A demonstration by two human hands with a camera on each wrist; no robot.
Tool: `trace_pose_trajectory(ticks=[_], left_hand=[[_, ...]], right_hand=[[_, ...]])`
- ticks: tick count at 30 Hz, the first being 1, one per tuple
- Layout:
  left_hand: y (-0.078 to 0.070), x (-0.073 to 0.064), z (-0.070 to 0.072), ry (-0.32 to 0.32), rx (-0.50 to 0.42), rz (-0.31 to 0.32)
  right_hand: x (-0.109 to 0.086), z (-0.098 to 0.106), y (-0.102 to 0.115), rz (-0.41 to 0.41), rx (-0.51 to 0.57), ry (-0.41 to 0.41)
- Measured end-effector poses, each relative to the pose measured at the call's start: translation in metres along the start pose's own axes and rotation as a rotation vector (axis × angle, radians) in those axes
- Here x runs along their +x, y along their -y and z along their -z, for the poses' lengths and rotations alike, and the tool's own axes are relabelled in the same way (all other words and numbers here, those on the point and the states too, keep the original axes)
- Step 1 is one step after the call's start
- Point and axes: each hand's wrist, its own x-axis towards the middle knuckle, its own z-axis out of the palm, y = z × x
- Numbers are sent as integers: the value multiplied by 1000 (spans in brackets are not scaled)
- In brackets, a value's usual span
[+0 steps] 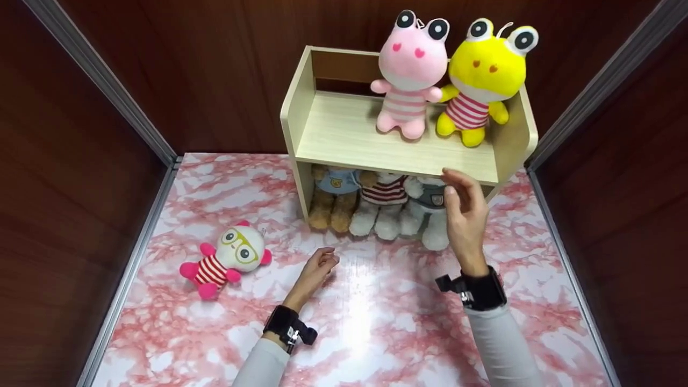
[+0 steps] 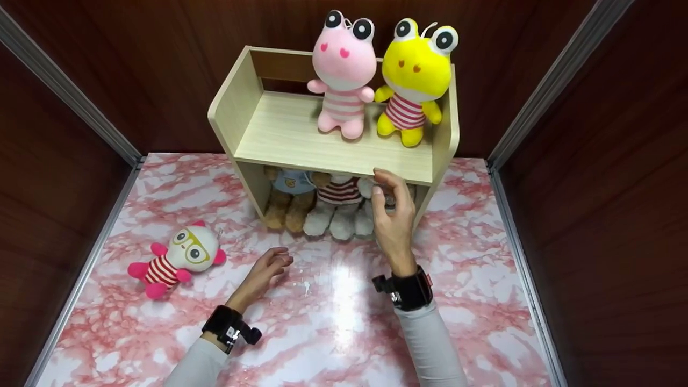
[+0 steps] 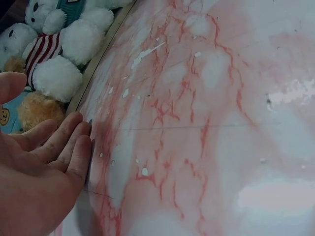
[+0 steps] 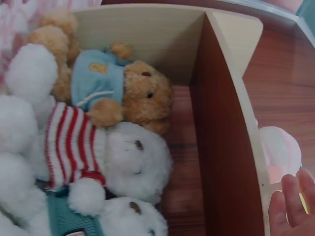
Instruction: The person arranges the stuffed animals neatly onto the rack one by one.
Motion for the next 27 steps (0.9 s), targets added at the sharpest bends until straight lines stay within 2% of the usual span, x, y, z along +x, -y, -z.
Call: trace_pose_trajectory(ticks=[4,8,11,14,19,27], left_hand=[[-4,-1,0,-15,-15,0],[-11,-3,0,-33,-74,-22],[-19,-4,1,-68,-105,-82],[-35,-9,6,-108,-61,-156],[-67,-19,20,-158,26,-220],[-68,-13,57,-294,97,-308]], right_hand=[[-15,4,-8,23,16,25],[-29,7,-17,10,6,59],[-39,10,-25,-25,-25,81],[-47,15,-32,-62,-71,101],[-53,20,-32,-103,-115,107],[-59,27,-20,-144,-231,111]])
